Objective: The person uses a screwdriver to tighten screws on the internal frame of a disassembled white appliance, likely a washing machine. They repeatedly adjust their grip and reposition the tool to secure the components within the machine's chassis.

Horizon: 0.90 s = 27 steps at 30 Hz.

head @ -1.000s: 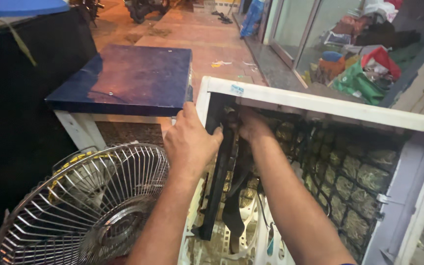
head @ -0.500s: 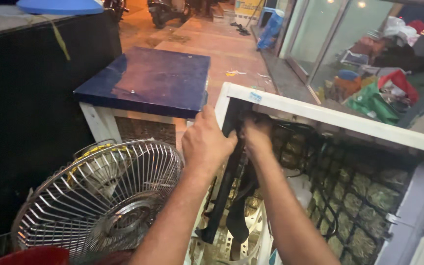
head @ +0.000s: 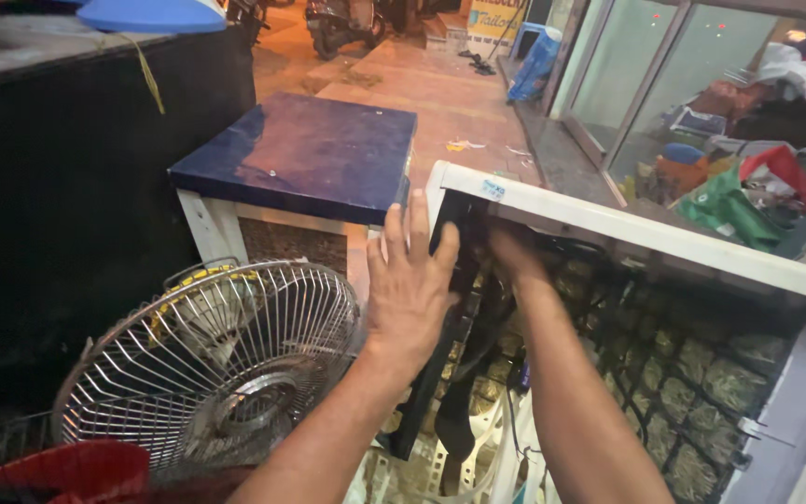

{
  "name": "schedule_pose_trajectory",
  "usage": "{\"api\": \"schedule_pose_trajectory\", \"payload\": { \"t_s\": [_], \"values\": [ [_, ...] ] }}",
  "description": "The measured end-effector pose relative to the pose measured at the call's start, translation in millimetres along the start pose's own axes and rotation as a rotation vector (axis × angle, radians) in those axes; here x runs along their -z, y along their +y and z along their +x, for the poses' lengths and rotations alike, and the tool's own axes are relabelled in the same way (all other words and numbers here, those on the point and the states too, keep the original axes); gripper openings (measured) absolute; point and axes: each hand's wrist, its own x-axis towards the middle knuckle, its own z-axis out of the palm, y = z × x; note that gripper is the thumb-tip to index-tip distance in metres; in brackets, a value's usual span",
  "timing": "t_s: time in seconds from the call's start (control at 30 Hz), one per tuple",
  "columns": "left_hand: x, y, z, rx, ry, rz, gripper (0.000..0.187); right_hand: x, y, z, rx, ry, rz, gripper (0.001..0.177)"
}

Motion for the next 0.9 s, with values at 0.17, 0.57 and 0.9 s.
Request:
{"api": "schedule_pose_trajectory", "payload": {
  "t_s": [0.17,0.57,0.9],
  "values": [
    [-0.8,-1.6,13.8,0.023,0.143,0.158,0.058,0.9,6.5,9.9,-0.103,-0.144,0.352,0.027],
    [3.5,6.0,19.3,0.168,0.056,0.058,0.046,-12.9,-5.4,6.3,-0.157,-0.067,0.742,0.021],
    [-4.0,3.7,13.3,0.119,0.170,0.041,0.049,-1.8,-21.0,-5.0,-0.116,-0.208,0.340,0.028]
  ]
}}
